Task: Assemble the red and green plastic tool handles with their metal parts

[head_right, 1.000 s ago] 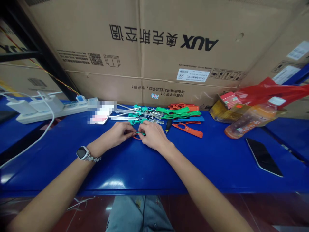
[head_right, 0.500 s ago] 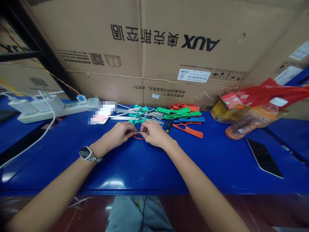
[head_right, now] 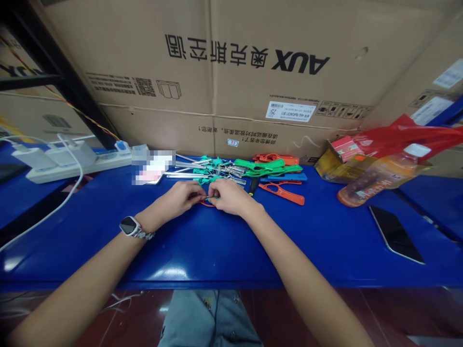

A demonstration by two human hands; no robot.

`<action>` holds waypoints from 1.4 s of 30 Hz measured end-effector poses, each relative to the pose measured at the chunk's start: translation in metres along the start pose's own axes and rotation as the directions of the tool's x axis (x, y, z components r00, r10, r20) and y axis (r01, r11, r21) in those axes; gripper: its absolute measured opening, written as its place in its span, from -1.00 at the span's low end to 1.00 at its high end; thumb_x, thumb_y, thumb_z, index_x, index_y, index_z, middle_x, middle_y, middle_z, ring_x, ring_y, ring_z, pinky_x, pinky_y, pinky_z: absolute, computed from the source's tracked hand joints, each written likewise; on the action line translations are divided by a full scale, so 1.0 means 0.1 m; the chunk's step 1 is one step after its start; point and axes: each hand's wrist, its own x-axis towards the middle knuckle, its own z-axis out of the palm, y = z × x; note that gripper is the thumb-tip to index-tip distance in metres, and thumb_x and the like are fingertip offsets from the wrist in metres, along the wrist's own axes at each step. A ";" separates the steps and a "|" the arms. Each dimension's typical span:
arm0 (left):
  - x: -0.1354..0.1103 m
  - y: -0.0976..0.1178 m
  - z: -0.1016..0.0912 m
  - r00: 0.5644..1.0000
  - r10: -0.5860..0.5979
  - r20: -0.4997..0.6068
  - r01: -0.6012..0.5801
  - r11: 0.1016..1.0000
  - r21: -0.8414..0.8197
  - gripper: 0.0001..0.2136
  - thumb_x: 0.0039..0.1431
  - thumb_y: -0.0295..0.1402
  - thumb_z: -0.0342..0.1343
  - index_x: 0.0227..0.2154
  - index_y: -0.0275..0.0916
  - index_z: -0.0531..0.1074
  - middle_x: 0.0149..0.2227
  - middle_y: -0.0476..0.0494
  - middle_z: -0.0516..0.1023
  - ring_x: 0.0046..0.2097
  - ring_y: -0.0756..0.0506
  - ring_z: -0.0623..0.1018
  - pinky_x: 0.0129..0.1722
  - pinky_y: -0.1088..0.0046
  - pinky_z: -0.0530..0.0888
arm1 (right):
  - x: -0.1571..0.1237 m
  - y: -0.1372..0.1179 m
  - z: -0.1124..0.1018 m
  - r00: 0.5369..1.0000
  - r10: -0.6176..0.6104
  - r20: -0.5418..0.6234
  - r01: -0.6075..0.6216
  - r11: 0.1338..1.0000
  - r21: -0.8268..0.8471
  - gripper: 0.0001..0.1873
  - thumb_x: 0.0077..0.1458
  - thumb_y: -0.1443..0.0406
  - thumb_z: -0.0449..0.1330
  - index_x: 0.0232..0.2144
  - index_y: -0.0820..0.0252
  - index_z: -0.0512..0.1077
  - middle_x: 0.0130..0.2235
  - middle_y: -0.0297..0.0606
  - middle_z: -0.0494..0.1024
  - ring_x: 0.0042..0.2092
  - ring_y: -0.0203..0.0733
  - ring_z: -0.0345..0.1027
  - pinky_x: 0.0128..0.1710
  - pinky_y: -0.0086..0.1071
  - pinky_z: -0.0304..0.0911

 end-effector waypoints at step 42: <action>0.01 0.17 0.22 0.942 -0.319 -0.105 0.311 0.947 -0.083 -0.91 0.00 -0.40 0.17 -0.46 -0.20 0.35 -0.41 -0.08 0.52 -0.41 -0.07 0.46 -0.45 0.42 0.27 | -0.13 -0.32 0.06 0.997 0.082 -0.015 -0.079 0.871 -0.484 -0.74 0.22 0.43 0.07 -0.28 0.24 0.59 -0.17 -0.11 0.49 -0.25 -0.13 0.40 -0.22 -0.27 0.18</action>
